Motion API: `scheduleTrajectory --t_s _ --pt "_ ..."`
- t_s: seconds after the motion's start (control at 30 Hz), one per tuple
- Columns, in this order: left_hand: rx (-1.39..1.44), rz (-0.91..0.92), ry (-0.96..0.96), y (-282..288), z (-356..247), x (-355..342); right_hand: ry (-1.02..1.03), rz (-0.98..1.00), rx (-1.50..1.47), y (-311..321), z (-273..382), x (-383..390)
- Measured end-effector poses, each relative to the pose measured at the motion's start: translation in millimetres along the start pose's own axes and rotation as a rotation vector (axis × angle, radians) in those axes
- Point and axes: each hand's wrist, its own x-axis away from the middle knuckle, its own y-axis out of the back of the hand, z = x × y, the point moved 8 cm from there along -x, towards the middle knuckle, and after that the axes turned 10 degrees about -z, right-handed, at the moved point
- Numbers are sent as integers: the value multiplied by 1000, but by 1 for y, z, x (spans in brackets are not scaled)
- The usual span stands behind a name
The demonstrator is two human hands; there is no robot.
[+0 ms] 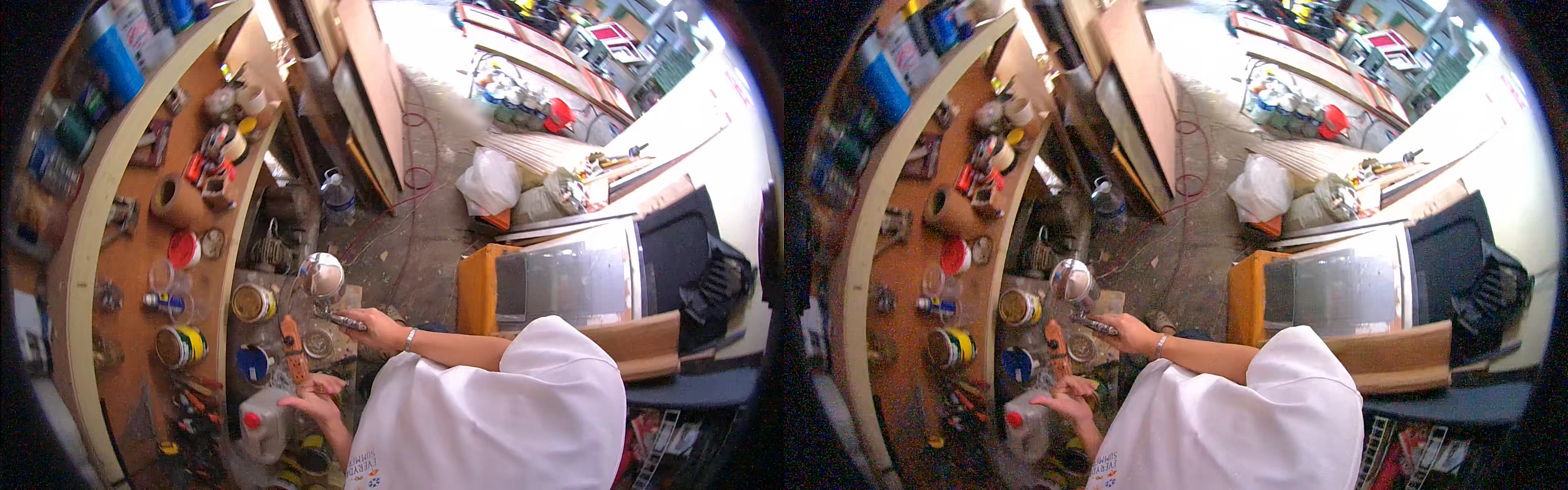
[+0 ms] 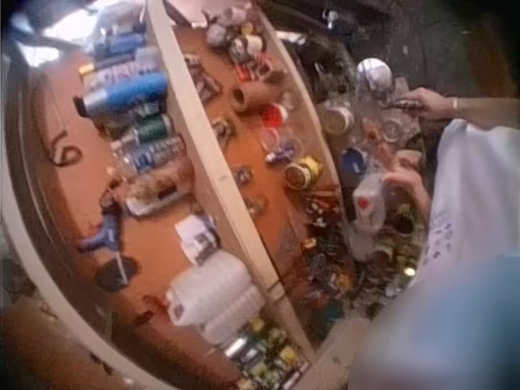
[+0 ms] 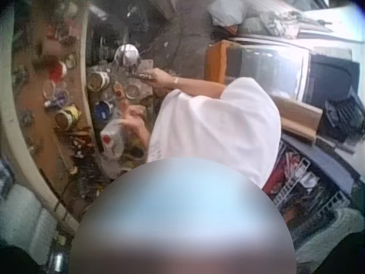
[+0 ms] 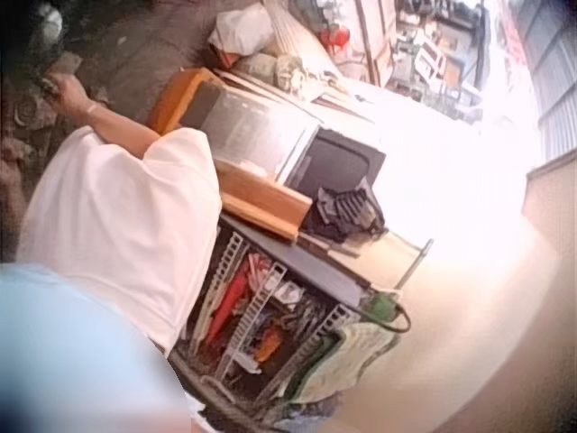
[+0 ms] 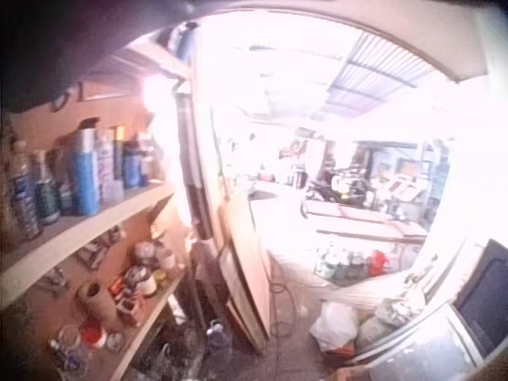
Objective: The person pours paint into a spray gun, then walks outside to spray paint a wooden frame resting on a fan. The person applies paint to the frame from multiple angles.
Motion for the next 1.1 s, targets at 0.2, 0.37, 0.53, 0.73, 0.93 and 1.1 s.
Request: scheduleTrajectory --t_s 0.2,0.37,0.53,0.73,0.93,1.1 --pt "-579 141 83 -36 63 -15 47 -146 28 36 12 -4" --pt "-848 463 150 -119 141 -13 119 -275 26 79 56 -31" --pt "-982 751 180 -178 209 -20 199 -400 63 140 83 -55" --pt "-1180 745 161 -199 270 -68 285 -524 116 245 91 -81" --pt "-1470 467 171 -211 323 -137 213 -593 183 384 37 -107" --pt "-1626 336 119 -220 352 -191 113 -666 227 510 -18 -106"
